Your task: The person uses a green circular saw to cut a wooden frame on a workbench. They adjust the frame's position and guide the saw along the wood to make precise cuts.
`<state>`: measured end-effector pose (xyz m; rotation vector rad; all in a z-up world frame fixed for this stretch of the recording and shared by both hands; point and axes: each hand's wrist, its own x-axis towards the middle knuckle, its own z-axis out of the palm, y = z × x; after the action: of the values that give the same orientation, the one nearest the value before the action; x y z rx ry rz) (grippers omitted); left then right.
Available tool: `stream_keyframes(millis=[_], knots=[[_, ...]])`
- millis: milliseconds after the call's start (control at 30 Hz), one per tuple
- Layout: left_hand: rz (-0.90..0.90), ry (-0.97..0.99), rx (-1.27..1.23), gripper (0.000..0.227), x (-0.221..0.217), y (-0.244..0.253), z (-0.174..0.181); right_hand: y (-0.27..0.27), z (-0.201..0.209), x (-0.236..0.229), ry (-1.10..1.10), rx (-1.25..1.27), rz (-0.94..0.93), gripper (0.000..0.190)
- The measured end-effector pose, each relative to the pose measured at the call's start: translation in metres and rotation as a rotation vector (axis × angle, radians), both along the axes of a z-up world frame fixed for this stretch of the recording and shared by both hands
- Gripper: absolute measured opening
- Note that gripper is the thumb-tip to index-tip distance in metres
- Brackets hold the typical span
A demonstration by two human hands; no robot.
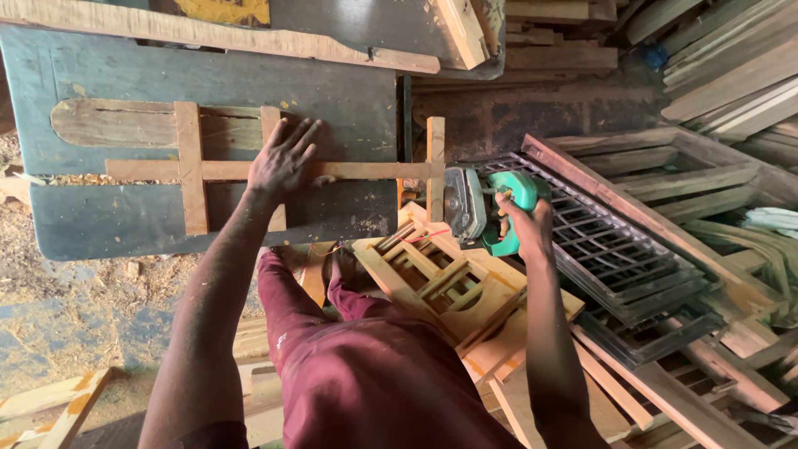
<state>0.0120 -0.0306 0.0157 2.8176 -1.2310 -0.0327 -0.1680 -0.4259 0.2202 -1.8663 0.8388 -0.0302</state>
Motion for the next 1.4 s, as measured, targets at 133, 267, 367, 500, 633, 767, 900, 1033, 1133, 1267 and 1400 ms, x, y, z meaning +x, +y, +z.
stream_keyframes(millis=[133, 267, 367, 500, 633, 767, 900, 1033, 1133, 1267, 1400], knots=[[0.001, 0.013, 0.003, 0.097, 0.002, -0.001, 0.001, 0.002, 0.003, 0.008, 0.035, -0.011, -0.015, 0.015], [0.000, -0.020, 0.061, 0.097, 0.001, -0.002, 0.003, 0.005, 0.003, 0.012, 0.044, -0.033, -0.024, 0.013], [-0.010, 0.030, 0.044, 0.086, 0.000, -0.003, 0.006, 0.006, 0.000, 0.013, 0.002, -0.026, -0.021, 0.012], [-0.048, 0.056, 0.109, 0.078, 0.000, -0.001, 0.008, 0.006, -0.007, 0.017, -0.030, -0.068, -0.026, 0.011], [-0.072, -0.060, 0.035, 0.069, 0.004, -0.002, 0.002, 0.003, -0.015, 0.026, -0.015, -0.023, -0.076, 0.012], [-0.070, -0.007, 0.047, 0.073, 0.002, 0.000, 0.005, -0.005, -0.024, 0.031, -0.050, 0.015, -0.054, 0.014], [-0.061, -0.014, -0.019, 0.073, 0.003, -0.002, 0.012, -0.010, -0.033, 0.036, -0.057, 0.026, -0.059, 0.015], [-0.064, -0.008, -0.024, 0.073, 0.003, -0.001, 0.014, -0.015, -0.041, 0.038, -0.067, 0.019, -0.061, 0.014], [-0.065, 0.004, 0.002, 0.073, 0.001, -0.001, 0.017, -0.017, -0.053, 0.034, -0.124, 0.000, -0.037, 0.014], [-0.060, 0.075, 0.095, 0.072, 0.003, -0.001, 0.017, -0.020, -0.067, 0.032, -0.183, -0.116, -0.013, 0.013], [-0.038, -0.089, -0.117, 0.076, 0.002, 0.000, 0.004, -0.022, -0.052, 0.029, -0.209, 0.023, -0.116, 0.014]])
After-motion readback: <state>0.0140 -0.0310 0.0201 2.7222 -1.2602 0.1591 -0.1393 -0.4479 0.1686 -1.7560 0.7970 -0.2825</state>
